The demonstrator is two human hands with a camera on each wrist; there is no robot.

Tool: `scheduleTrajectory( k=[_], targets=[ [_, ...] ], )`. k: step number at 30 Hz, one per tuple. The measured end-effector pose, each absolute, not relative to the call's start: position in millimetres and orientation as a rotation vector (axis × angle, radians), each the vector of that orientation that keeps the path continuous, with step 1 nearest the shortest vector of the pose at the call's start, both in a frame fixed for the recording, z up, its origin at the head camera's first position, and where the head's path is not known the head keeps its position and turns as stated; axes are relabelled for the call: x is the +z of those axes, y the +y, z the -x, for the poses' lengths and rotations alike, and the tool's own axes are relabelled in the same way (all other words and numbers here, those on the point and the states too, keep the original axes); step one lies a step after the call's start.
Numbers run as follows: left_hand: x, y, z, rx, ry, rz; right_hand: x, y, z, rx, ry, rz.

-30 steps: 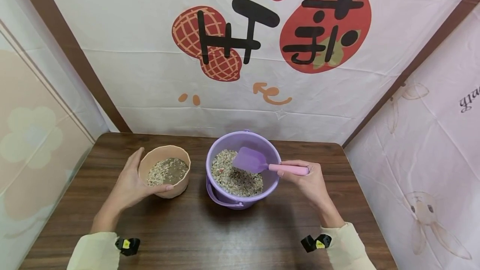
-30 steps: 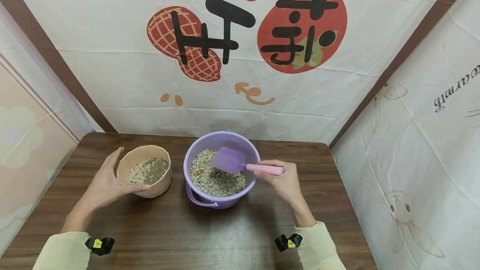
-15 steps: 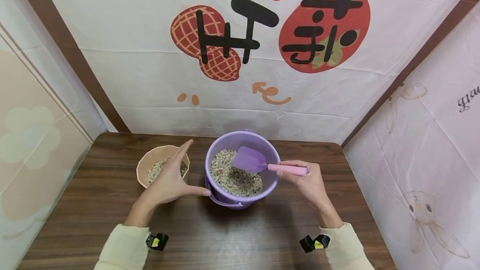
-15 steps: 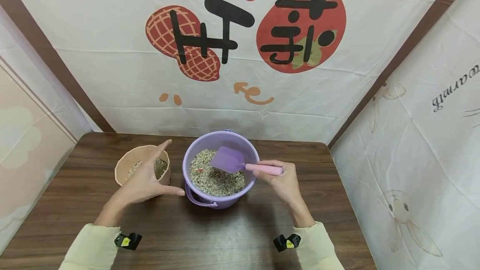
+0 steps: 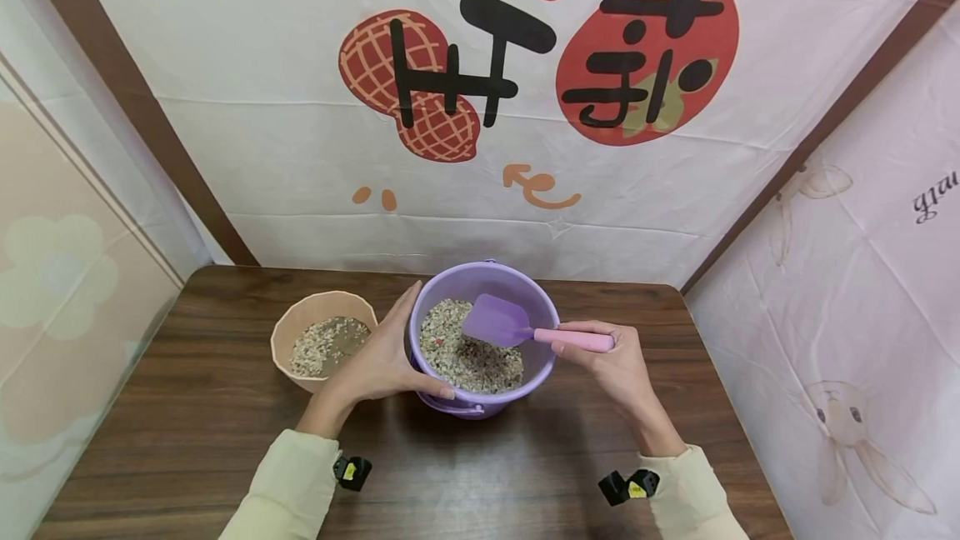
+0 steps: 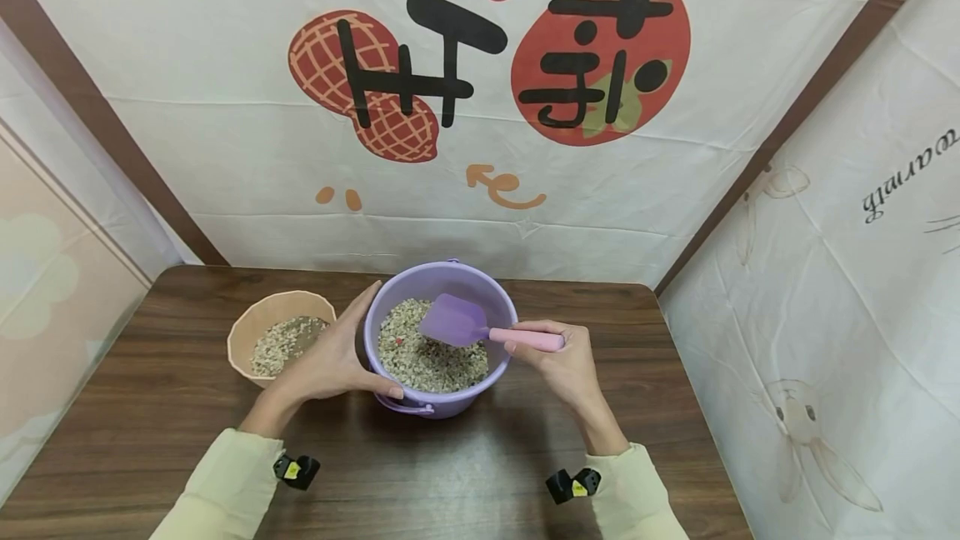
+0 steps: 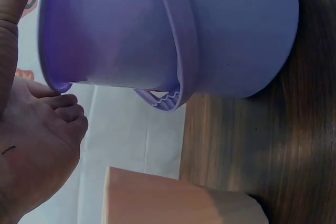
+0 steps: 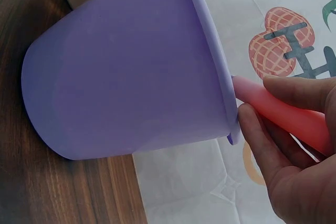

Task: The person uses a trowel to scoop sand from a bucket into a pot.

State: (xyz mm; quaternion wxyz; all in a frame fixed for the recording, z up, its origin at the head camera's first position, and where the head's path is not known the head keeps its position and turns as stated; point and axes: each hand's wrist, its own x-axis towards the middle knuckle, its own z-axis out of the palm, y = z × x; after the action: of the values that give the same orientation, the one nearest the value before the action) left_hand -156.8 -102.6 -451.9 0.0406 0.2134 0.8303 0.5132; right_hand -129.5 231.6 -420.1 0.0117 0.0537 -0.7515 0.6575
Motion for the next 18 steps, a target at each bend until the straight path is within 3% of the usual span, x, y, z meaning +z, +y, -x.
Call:
scheduleTrajectory(
  k=[18],
  targets=[
    [-455, -103, 158, 1.584, 2.528, -0.660, -397, 229, 133, 1.624, -2.684, -0.418]
  ],
)
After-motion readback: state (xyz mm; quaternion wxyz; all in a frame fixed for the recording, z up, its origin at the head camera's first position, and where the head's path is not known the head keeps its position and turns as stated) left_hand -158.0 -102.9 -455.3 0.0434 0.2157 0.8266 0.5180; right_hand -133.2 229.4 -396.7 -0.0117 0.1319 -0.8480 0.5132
